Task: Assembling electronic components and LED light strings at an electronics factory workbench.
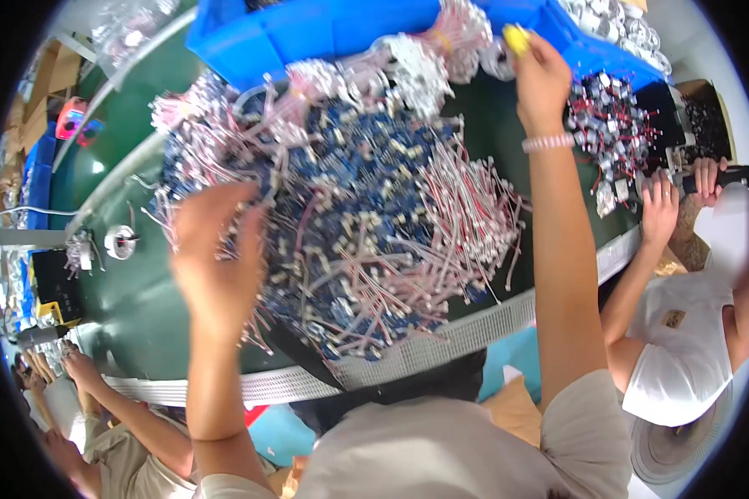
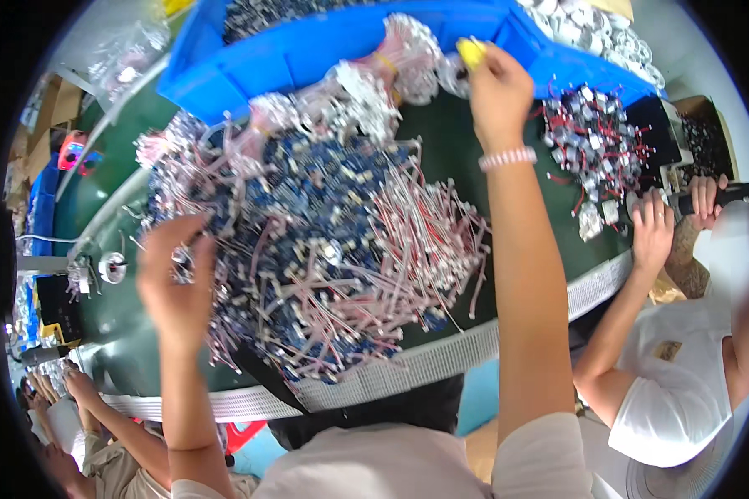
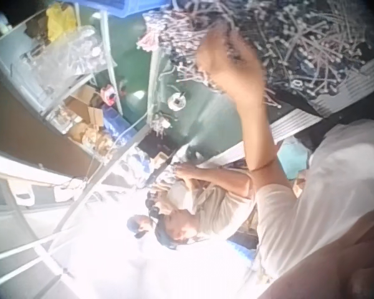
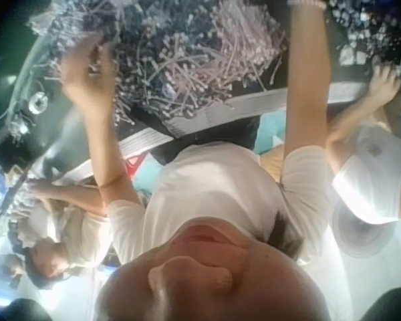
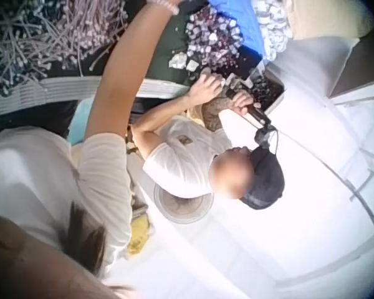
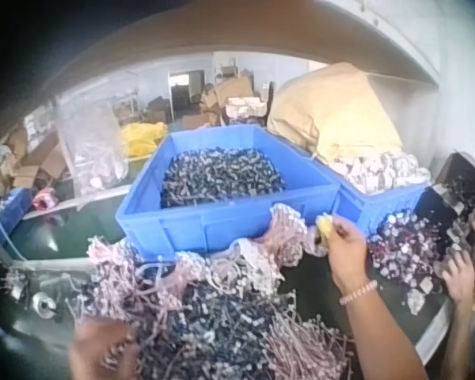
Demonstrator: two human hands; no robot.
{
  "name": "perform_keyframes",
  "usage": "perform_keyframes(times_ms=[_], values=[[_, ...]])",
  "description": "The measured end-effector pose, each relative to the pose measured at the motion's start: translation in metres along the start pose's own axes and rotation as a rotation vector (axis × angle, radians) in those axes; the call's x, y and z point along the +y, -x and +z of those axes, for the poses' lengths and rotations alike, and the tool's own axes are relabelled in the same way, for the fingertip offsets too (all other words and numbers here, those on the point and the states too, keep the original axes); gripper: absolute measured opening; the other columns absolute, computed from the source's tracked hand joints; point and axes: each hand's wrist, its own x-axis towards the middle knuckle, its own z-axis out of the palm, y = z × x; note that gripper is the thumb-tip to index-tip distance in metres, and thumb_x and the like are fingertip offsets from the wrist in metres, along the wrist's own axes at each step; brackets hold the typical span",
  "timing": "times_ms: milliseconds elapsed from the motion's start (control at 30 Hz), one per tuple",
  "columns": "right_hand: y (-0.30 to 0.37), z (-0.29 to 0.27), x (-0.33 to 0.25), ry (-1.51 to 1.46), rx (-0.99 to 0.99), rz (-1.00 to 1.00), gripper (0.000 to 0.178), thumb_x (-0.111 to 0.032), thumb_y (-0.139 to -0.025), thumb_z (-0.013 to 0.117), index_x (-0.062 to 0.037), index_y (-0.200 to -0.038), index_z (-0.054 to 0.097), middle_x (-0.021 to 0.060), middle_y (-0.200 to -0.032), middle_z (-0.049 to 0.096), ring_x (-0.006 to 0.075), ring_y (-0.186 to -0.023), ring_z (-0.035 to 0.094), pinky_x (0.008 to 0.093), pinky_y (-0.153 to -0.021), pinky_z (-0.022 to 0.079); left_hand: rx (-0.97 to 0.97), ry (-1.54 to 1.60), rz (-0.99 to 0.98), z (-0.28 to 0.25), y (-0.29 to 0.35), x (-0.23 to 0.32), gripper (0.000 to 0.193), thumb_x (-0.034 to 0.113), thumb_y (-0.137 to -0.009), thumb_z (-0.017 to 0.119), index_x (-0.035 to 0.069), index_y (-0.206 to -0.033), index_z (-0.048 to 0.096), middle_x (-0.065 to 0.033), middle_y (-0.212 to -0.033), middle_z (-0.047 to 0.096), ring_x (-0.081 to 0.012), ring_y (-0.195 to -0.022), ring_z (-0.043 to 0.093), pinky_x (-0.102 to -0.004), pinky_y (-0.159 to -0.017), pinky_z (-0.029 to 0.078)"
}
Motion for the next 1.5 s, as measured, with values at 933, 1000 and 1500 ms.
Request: perform_keyframes(times_ms=[933,1000,1500], values=[[0.215,0.036,-0.124,0.221,-0.705,-0.111,0.017,-0.002,-0.064,0.070,-0.0045,-0.080,0.066,0.0060,-0.076,0.064,0.0239,-0.075,0.054,0.0334,-0.071,0.041,-0.251,1.163,-0.706,0.030,0.061,0.039,0.019,-0.004,-0.084,0.058,-0.004,-0.103,0.061,-0.0100,-0.097,0.060,-0.0136,-0.083,0.061,-0.0223,-0.071,0.052],[0.220,0.031,-0.124,0.166,-0.730,-0.027,0.016,-0.002,-0.064,0.070,-0.0043,-0.079,0.065,0.0065,-0.075,0.064,0.0245,-0.075,0.053,0.0342,-0.072,0.041,-0.280,1.160,-0.705,0.026,0.066,0.039,0.018,-0.003,-0.085,0.056,-0.004,-0.102,0.062,-0.0103,-0.098,0.058,-0.0139,-0.082,0.061,-0.0230,-0.069,0.054],[0.223,0.031,-0.134,0.373,-0.672,-0.205,0.018,0.000,-0.056,0.066,-0.0064,-0.072,0.062,0.0029,-0.068,0.058,0.0241,-0.076,0.054,0.0382,-0.071,0.036,-0.138,0.572,-0.249,0.034,0.070,0.053,0.018,-0.007,-0.074,0.065,0.001,-0.090,0.066,-0.0115,-0.082,0.065,-0.0204,-0.070,0.063,-0.0254,-0.063,0.049]])
